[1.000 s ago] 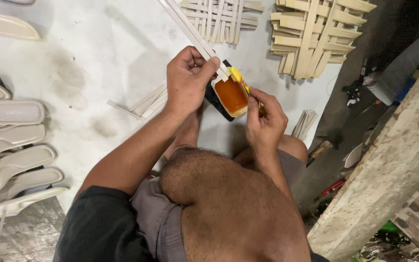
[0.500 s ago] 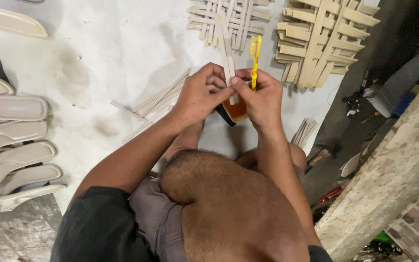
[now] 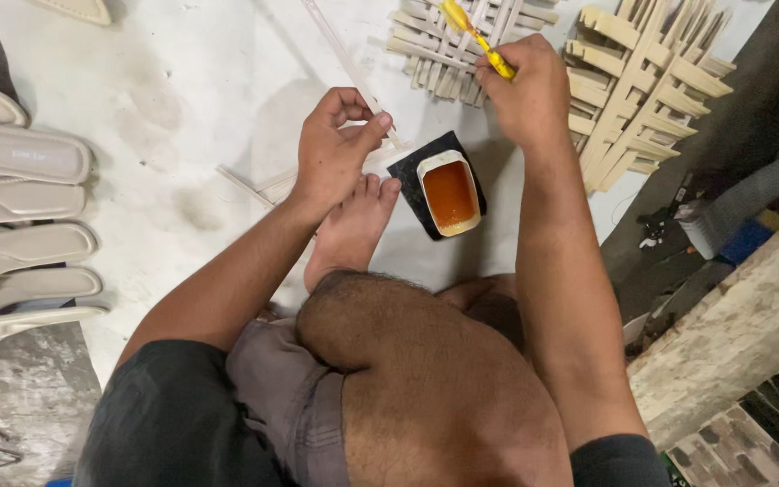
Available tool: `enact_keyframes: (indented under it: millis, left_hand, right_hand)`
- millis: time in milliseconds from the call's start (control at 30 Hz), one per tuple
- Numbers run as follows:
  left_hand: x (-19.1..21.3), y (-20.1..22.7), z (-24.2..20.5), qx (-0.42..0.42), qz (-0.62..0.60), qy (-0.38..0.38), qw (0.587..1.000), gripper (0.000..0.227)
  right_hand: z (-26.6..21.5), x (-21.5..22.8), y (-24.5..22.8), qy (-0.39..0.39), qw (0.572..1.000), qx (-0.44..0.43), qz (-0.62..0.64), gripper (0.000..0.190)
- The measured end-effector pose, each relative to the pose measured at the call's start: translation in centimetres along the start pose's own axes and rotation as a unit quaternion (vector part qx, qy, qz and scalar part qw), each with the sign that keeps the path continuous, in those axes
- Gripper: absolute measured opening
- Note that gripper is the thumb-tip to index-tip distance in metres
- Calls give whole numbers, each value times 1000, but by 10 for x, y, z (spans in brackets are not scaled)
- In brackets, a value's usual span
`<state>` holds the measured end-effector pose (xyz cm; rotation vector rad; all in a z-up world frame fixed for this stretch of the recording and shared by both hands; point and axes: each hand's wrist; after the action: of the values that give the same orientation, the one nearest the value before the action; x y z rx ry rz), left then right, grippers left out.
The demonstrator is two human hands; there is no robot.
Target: The person sits on the floor and applies an orange adhesive to thin wooden sticks using a yellow toothbrush. They pick up sticks one by one, coat them with the adhesive, and place them onto a drying rack.
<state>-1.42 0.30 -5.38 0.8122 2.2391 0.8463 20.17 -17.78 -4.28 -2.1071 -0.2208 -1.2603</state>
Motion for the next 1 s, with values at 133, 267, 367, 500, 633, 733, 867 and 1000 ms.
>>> enact_keyframes:
  millis: [133,267,367,500,633,733,867,1000]
  left_hand:
    - [-6,0,4,8,25,-4,1000,30]
    - [-14,2,8,6,14,-24,1000,31]
    - [-18,3,7,4,9,-37,999,31]
    - [-21,4,6,-1,39,-68,997,26]
    - [-34,-2,10,13,38,-111,993,18]
    - [-44,-4,13,-6,-23,-116,993,15]
    - [-38,7,9,-9,74,-122,990,17]
    - [-11,17,-3,-133,418,-132,889,31]
  right_hand:
    - [3,-6,4,32,999,-11,-24,12]
    - [3,-10,-2,54,998,-26,-17,10]
    - [-3,-5,-14,79,997,-19,6,11]
    - [-16,1,-42,23,974,-78,211,16]
    - [-35,-5,-74,-33,928,-88,361,16]
    - [-38,-4,-81,-47,908,-140,391,17]
    - [-31,-1,-74,-79,918,-98,375,15]
    - [-5,12,-43,-39,988,-12,151,13]
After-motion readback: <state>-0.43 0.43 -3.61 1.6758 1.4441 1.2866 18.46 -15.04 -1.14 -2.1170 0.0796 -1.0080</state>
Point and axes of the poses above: each hand's wrist, its own z-axis towards the middle knuckle, its own x-axis out of the back of the hand, y = z × x, and after that the axes turned 5 degrees about -z, right-handed
